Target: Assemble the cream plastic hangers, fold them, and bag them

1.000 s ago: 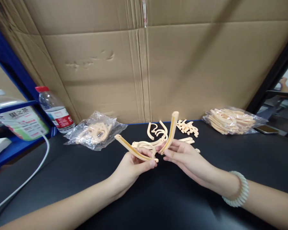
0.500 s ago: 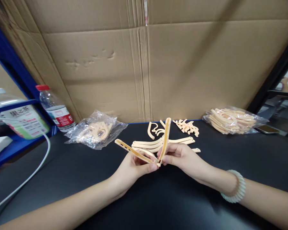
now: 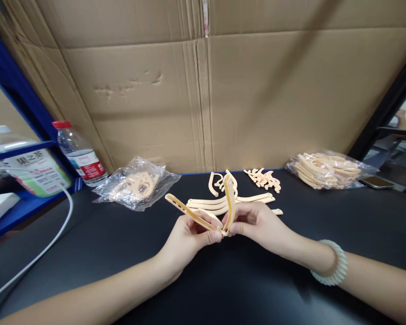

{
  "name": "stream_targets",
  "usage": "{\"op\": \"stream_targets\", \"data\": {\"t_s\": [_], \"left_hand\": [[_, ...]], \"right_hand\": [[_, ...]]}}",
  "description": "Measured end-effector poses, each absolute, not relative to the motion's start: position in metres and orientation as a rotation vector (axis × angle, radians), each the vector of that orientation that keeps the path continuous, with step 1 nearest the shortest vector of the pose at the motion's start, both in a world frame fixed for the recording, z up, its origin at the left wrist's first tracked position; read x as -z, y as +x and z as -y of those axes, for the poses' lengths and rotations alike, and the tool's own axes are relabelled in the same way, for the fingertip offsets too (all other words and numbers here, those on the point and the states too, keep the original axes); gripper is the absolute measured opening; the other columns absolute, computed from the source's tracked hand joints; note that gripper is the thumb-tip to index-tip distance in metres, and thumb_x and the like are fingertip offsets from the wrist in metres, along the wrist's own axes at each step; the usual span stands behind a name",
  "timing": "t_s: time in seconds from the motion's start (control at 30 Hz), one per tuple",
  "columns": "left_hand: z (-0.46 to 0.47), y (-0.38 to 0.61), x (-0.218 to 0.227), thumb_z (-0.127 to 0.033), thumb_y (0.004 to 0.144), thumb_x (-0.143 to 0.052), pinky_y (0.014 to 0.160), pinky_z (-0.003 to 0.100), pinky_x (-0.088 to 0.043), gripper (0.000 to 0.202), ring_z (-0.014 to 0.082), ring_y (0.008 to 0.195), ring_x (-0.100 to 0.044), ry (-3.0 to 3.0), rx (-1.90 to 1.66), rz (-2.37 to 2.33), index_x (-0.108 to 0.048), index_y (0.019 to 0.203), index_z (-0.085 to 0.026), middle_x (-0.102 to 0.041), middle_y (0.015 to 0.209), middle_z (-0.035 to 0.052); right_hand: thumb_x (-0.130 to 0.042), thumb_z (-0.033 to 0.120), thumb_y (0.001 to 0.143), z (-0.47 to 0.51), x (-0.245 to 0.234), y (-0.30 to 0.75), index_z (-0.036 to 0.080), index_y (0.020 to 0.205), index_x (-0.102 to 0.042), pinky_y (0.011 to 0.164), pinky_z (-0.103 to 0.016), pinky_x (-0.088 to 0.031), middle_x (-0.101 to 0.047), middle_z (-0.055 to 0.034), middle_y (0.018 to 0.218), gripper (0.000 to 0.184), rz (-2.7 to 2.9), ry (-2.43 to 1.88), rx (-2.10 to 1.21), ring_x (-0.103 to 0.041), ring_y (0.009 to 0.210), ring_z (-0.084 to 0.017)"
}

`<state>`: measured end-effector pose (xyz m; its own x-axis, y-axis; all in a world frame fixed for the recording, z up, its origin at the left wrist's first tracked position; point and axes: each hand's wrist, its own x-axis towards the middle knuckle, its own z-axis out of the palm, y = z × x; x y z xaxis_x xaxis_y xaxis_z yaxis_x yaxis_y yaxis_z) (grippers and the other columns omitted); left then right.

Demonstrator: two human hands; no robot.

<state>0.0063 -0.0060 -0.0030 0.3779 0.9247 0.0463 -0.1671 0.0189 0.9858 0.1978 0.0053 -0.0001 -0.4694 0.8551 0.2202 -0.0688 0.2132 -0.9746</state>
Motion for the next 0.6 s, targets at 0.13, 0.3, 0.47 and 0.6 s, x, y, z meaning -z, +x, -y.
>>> {"op": "stream_targets", "data": {"t_s": [0.13, 0.3, 0.47, 0.6], "left_hand": [[0.0083, 0.0086, 0.0005, -0.018, 0.060, -0.084, 0.069, 0.025, -0.047, 0.020, 0.0129, 0.065, -0.060, 1.221, -1.034, -0.819, -0.066, 0.067, -0.014, -0.067, 0.065, -0.0003], [0.0098, 0.0088, 0.0000, -0.020, 0.058, -0.086, 0.067, 0.025, -0.049, 0.024, 0.0131, 0.063, -0.061, 1.143, -1.035, -0.832, -0.064, 0.068, -0.014, -0.068, 0.065, 0.0004], [0.0081, 0.0084, 0.0007, -0.023, 0.062, -0.085, 0.066, 0.023, -0.049, 0.024, 0.0119, 0.064, -0.061, 1.142, -1.022, -0.812, -0.066, 0.073, -0.012, -0.068, 0.066, 0.0017], [0.0079, 0.0109, 0.0001, -0.025, 0.064, -0.085, 0.065, 0.021, -0.050, 0.025, 0.0109, 0.064, -0.061, 1.157, -1.053, -0.826, -0.065, 0.074, -0.013, -0.068, 0.066, 0.0009]], "right_hand": [[-0.074, 0.023, 0.073, -0.0008, -0.0008, 0.1966, 0.019, 0.075, -0.071, 0.074, -0.031, -0.054, -0.069, -0.0011, 0.076, 0.006, 1.659, -0.779, -1.337, -0.066, 0.073, -0.017], [-0.078, 0.031, 0.071, 0.0038, 0.0006, 0.1955, 0.018, 0.079, -0.071, 0.073, -0.034, -0.055, -0.071, -0.0035, 0.079, 0.017, 1.666, -0.822, -1.279, -0.067, 0.074, -0.019], [-0.078, 0.033, 0.071, 0.0024, 0.0039, 0.1935, 0.017, 0.079, -0.068, 0.072, -0.033, -0.056, -0.070, -0.0040, 0.079, 0.021, 1.588, -0.806, -1.305, -0.068, 0.073, -0.019], [-0.076, 0.034, 0.073, 0.0014, 0.0061, 0.1892, 0.017, 0.080, -0.065, 0.072, -0.035, -0.057, -0.069, -0.0041, 0.080, 0.022, 1.552, -0.815, -1.297, -0.068, 0.074, -0.019]]}}
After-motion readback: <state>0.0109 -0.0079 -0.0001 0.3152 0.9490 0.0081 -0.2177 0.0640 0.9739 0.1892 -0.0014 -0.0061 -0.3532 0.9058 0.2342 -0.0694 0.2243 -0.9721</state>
